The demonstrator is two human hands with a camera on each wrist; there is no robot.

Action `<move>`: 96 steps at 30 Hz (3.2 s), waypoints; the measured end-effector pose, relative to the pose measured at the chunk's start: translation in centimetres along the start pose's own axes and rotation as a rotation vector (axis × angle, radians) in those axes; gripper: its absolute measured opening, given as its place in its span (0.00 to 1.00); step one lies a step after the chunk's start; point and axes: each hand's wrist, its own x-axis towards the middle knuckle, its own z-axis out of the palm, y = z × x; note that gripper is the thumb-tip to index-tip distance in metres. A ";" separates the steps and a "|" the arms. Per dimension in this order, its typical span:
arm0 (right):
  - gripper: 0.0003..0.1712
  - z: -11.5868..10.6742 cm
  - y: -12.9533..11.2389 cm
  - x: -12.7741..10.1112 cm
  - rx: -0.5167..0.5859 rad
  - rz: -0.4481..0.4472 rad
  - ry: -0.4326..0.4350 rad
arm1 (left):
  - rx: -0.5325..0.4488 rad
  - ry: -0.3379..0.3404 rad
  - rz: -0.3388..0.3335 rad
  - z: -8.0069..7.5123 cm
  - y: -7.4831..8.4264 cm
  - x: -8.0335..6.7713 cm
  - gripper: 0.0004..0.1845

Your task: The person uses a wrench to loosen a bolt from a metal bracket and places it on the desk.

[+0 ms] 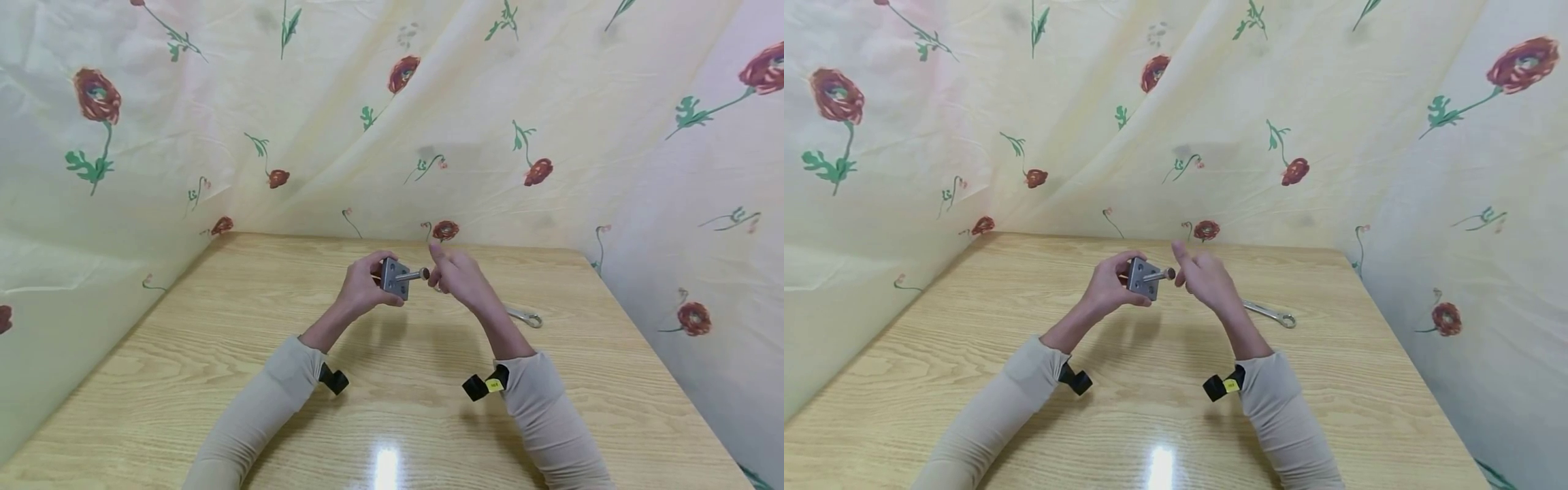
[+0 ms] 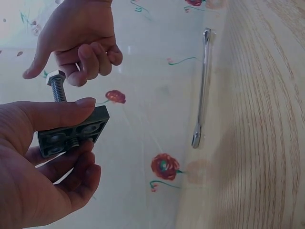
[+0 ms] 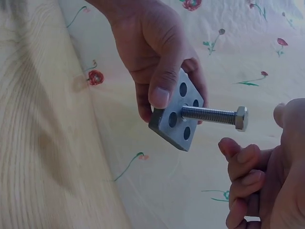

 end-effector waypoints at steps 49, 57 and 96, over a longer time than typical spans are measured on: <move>0.10 0.4 -0.1 -0.1 0.054 -0.358 0.106 | -0.018 -0.004 0.032 0.0 0.0 0.1 0.39; 0.21 -0.4 0.0 -0.1 0.075 -0.242 0.015 | -0.023 -0.001 0.016 -0.1 -0.1 0.0 0.40; 0.14 0.5 -1.0 -0.4 0.075 -0.088 -0.015 | 0.010 0.024 0.019 0.1 0.0 0.0 0.39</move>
